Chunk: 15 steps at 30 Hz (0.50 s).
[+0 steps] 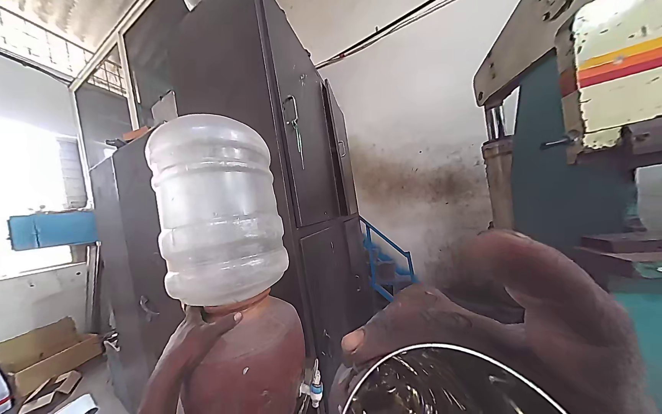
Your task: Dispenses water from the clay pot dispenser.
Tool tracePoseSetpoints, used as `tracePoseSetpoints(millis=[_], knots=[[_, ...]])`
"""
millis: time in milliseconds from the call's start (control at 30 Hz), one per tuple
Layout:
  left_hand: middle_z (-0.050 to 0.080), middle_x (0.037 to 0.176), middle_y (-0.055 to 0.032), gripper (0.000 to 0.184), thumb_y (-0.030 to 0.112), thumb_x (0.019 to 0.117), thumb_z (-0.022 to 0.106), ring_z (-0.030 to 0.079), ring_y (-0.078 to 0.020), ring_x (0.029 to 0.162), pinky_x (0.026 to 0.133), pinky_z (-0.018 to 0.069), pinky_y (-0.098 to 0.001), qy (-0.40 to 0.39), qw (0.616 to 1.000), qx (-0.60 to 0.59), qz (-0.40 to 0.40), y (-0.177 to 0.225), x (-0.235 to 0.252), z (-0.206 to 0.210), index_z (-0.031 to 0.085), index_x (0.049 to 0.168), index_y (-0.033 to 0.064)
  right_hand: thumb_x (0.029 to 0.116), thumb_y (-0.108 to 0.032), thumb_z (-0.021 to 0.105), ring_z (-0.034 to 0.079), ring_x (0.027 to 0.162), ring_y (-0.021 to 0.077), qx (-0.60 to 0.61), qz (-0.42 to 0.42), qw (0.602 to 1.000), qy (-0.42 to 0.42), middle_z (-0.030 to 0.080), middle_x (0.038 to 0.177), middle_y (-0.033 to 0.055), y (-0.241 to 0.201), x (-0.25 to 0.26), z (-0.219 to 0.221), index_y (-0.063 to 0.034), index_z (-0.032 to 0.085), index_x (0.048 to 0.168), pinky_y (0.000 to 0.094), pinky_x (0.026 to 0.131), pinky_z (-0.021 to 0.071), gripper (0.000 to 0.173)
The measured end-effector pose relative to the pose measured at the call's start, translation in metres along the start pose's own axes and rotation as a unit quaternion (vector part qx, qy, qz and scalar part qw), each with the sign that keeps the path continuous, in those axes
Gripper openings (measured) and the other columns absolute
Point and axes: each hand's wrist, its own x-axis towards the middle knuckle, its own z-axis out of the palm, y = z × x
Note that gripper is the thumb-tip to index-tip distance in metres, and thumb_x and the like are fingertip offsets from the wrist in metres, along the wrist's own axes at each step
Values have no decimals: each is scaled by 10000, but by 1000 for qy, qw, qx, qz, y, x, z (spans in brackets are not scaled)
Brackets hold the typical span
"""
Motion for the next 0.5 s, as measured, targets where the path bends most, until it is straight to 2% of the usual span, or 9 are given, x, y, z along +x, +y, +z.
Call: tracePoseSetpoints(millis=[33,100,233,333,433,500], knots=[[638,1342,-118,1240,746,567,838,628,-269,1229,1024,508,-578,0,1000,2,2,-1,2,1,345,1550,172,787,-342,878,636,1228,161,10,0,1000,3,565,1444,61,3,-3,0,-178,244,1579,326,1094,524,1028],[634,1346,-123,1265,737,565,843,633,-268,1220,1018,511,-578,-2,1000,2,0,-2,4,2,312,1562,167,774,-320,894,646,1216,208,13,-3,1000,4,581,1427,91,6,-6,1,-195,247,1583,369,1086,539,1043],[606,1389,-125,1302,736,551,853,617,-266,1248,1034,504,-577,3,1000,-1,4,-5,7,2,278,1575,173,749,-288,908,632,1232,195,3,-1,1000,7,580,1427,78,6,-6,2,-195,242,1583,347,1098,523,1072],[620,1371,-130,1288,740,567,852,626,-279,1235,1025,504,-592,4,1000,11,-1,-5,7,2,278,1575,181,756,-242,913,649,1220,212,9,-4,1000,1,612,1394,97,6,-6,1,-173,238,1574,362,1105,525,1063],[628,1360,-128,1263,734,581,848,623,-286,1237,1027,497,-601,1,1000,15,-5,0,3,1,294,1568,174,759,-215,908,653,1214,216,17,-2,1000,1,614,1392,86,5,-7,1,-198,233,1579,368,1099,533,1062],[637,1345,-110,1263,748,569,840,631,-261,1227,1029,510,-576,4,1000,10,4,-3,4,2,307,1560,175,769,-194,903,659,1211,259,42,-10,999,-8,625,1377,114,7,-8,0,-192,206,1583,397,1091,544,1072]])
